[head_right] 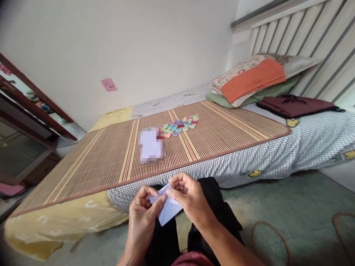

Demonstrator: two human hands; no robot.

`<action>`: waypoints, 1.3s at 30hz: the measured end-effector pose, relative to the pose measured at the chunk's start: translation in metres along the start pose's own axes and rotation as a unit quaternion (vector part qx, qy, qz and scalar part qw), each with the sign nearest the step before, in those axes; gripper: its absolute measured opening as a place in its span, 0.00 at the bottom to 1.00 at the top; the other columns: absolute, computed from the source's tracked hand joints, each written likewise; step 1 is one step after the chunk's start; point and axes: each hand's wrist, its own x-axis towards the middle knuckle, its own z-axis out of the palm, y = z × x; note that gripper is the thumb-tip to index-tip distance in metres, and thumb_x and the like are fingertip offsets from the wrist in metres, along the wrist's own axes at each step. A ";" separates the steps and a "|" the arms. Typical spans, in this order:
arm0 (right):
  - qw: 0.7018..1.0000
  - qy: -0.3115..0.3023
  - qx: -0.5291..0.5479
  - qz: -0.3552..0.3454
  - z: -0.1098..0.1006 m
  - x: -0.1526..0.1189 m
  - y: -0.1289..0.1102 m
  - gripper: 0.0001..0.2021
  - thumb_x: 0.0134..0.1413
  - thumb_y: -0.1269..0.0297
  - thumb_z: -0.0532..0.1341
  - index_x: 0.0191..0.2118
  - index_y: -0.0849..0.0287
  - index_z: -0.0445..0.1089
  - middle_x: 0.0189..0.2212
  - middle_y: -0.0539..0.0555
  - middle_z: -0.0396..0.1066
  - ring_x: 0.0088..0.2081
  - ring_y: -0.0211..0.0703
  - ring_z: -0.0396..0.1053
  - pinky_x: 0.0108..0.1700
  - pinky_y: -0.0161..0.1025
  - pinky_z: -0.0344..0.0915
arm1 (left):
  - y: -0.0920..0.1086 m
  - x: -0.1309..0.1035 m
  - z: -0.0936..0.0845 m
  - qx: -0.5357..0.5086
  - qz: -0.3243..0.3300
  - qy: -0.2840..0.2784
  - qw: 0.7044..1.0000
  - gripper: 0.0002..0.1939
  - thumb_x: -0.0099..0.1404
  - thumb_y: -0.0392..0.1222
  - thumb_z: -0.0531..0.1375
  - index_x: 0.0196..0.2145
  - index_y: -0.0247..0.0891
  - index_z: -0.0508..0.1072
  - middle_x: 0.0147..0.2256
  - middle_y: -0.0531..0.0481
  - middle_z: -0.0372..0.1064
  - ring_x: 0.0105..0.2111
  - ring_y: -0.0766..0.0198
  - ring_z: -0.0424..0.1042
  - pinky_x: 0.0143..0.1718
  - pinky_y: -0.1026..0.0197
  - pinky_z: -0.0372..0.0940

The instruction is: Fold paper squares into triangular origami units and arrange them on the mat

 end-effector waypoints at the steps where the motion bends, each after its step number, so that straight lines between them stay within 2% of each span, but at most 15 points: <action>1: 1.000 -0.006 -0.002 0.004 0.000 0.000 0.000 0.15 0.49 0.56 0.74 0.38 0.58 0.73 0.29 0.48 0.69 0.30 0.39 0.67 0.32 0.35 0.65 | 0.000 0.000 0.001 -0.011 -0.003 -0.003 1.000 0.20 0.58 0.49 0.74 0.32 0.41 0.66 0.21 0.60 0.65 0.18 0.72 0.60 0.21 0.69 0.58; 7: 0.999 -0.029 -0.033 -0.006 0.000 -0.001 -0.004 0.15 0.55 0.51 0.70 0.32 0.59 0.73 0.26 0.48 0.68 0.27 0.38 0.64 0.29 0.34 0.61 | 0.000 0.000 0.000 -0.006 0.010 -0.017 1.000 0.27 0.61 0.48 0.72 0.54 0.39 0.70 0.25 0.58 0.69 0.22 0.69 0.66 0.24 0.68 0.61; 11: 0.998 -0.018 -0.052 -0.029 -0.002 -0.001 -0.005 0.13 0.57 0.53 0.69 0.33 0.59 0.73 0.26 0.48 0.66 0.28 0.38 0.63 0.30 0.35 0.60 | 0.002 -0.002 0.001 0.000 0.021 -0.025 0.999 0.31 0.65 0.50 0.70 0.60 0.35 0.70 0.25 0.56 0.69 0.23 0.70 0.62 0.26 0.68 0.59; 15: 0.997 -0.023 -0.069 -0.040 -0.008 0.000 -0.007 0.11 0.59 0.55 0.67 0.33 0.58 0.72 0.26 0.48 0.67 0.28 0.39 0.64 0.31 0.35 0.61 | 0.006 -0.003 -0.001 0.030 0.010 -0.026 0.999 0.31 0.67 0.54 0.66 0.62 0.36 0.72 0.23 0.58 0.62 0.23 0.70 0.58 0.26 0.67 0.56; 18: 0.995 -0.035 -0.089 -0.040 -0.012 0.002 -0.009 0.10 0.59 0.57 0.67 0.33 0.58 0.72 0.26 0.48 0.68 0.28 0.39 0.65 0.30 0.35 0.61 | 0.011 -0.001 -0.004 0.051 -0.004 -0.053 0.997 0.25 0.68 0.55 0.65 0.55 0.36 0.78 0.28 0.52 0.71 0.28 0.65 0.65 0.32 0.65 0.61; 20: 0.991 -0.052 -0.117 -0.046 -0.012 0.002 -0.011 0.08 0.59 0.59 0.66 0.33 0.58 0.73 0.26 0.48 0.68 0.28 0.38 0.65 0.30 0.35 0.61 | 0.014 0.002 -0.004 0.066 -0.022 -0.093 0.993 0.20 0.65 0.55 0.67 0.45 0.36 0.82 0.32 0.48 0.75 0.32 0.62 0.69 0.35 0.63 0.64; 22: 0.986 -0.072 -0.142 -0.053 -0.011 0.002 -0.014 0.07 0.59 0.61 0.65 0.32 0.58 0.73 0.25 0.48 0.69 0.28 0.38 0.65 0.31 0.35 0.61 | 0.015 0.004 -0.003 0.078 -0.041 -0.126 0.988 0.16 0.60 0.52 0.71 0.33 0.35 0.80 0.28 0.49 0.73 0.29 0.63 0.67 0.32 0.63 0.62; 25: 0.983 -0.088 -0.155 -0.049 -0.008 0.000 -0.015 0.06 0.59 0.63 0.65 0.33 0.59 0.74 0.26 0.49 0.70 0.29 0.39 0.66 0.31 0.34 0.62 | 0.014 0.005 -0.001 0.079 -0.050 -0.129 0.987 0.19 0.57 0.50 0.73 0.22 0.36 0.72 0.21 0.55 0.64 0.24 0.67 0.61 0.27 0.65 0.57; 29: 0.983 -0.097 -0.153 -0.038 -0.008 0.000 -0.014 0.08 0.58 0.60 0.67 0.35 0.60 0.74 0.27 0.48 0.69 0.30 0.39 0.66 0.32 0.34 0.63 | 0.009 0.006 0.001 0.039 -0.054 -0.084 0.994 0.20 0.56 0.50 0.73 0.22 0.36 0.70 0.21 0.55 0.64 0.22 0.69 0.59 0.26 0.66 0.56; 33: 0.982 -0.101 -0.156 -0.016 -0.008 -0.001 -0.009 0.15 0.55 0.57 0.70 0.28 0.59 0.66 0.23 0.45 0.59 0.26 0.35 0.57 0.27 0.32 0.55 | 0.004 0.007 0.000 -0.031 -0.072 -0.034 0.996 0.19 0.55 0.49 0.75 0.24 0.36 0.70 0.21 0.56 0.65 0.22 0.70 0.59 0.26 0.66 0.57; 39: 0.984 -0.092 -0.153 -0.026 -0.006 -0.004 -0.003 0.19 0.59 0.55 0.67 0.26 0.57 0.60 0.21 0.44 0.54 0.25 0.35 0.51 0.25 0.33 0.49 | 0.001 0.007 0.002 -0.083 -0.087 -0.020 0.993 0.17 0.56 0.47 0.74 0.25 0.35 0.72 0.22 0.55 0.68 0.22 0.70 0.61 0.27 0.66 0.59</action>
